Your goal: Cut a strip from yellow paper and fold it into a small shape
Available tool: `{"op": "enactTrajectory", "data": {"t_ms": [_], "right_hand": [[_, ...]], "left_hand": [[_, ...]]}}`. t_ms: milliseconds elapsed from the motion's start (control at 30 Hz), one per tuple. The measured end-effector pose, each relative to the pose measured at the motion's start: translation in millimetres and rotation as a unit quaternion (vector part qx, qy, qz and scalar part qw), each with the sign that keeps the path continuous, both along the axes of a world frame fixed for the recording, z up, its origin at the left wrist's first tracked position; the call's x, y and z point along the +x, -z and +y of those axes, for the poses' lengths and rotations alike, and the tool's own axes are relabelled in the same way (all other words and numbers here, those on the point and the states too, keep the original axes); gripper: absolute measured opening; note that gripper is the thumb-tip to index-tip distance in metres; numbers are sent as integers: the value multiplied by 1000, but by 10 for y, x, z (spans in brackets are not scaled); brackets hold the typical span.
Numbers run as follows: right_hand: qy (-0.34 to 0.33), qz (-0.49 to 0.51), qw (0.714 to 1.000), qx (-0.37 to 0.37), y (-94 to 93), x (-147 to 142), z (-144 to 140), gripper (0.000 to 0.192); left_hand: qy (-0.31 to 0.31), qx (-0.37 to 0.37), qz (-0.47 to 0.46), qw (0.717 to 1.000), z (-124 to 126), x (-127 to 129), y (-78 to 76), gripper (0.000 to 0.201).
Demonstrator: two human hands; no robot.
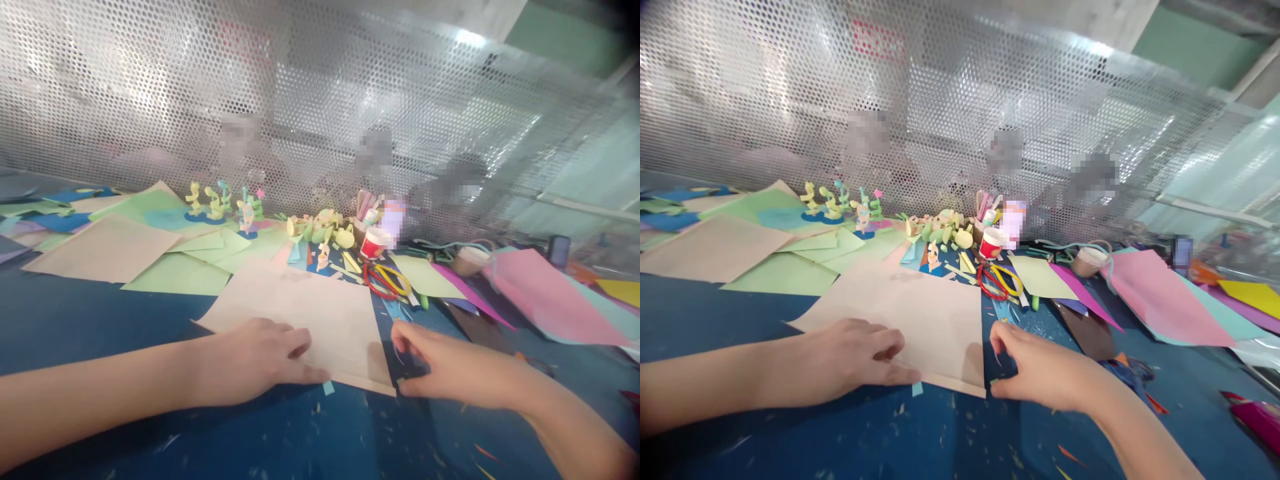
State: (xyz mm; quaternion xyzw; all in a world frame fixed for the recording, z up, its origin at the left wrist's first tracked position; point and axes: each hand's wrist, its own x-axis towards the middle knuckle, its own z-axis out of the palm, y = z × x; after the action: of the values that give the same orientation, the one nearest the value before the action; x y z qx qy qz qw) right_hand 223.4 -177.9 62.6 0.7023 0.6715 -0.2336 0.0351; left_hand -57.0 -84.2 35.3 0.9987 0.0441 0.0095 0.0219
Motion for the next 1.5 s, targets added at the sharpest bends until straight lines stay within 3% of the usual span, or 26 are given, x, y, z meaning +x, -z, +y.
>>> {"op": "enactTrajectory", "data": {"t_ms": [100,200,333,467,567,867,1167,1333,1500], "right_hand": [[34,47,994,94,-35,-78,25,17],[18,136,978,157,-35,-341,16,12],[-40,172,978,109,58,-682,-50,7],[-48,195,977,78,164,-760,-61,8],[-44,203,976,68,198,-726,-40,5],[-67,178,978,91,286,-718,-31,10],[-62,161,979,105,335,-755,-25,10],[-63,164,979,106,339,-753,-36,8],[-72,173,977,106,333,-759,-43,7]], "left_hand": [[-8,-11,7,1000,-6,-3,-29,47],[-17,-58,4,998,-42,0,-61,48],[-26,-183,-27,982,-126,41,-55,38],[-46,-256,-66,963,-152,80,-3,25],[-66,-262,-79,960,-124,56,3,18],[-166,-319,-8,933,-66,-119,-140,14],[-226,-348,-2,910,-60,-323,-106,11],[-241,-317,20,917,-140,-342,-193,16],[-201,-257,-5,945,-151,-371,-130,16]]}}
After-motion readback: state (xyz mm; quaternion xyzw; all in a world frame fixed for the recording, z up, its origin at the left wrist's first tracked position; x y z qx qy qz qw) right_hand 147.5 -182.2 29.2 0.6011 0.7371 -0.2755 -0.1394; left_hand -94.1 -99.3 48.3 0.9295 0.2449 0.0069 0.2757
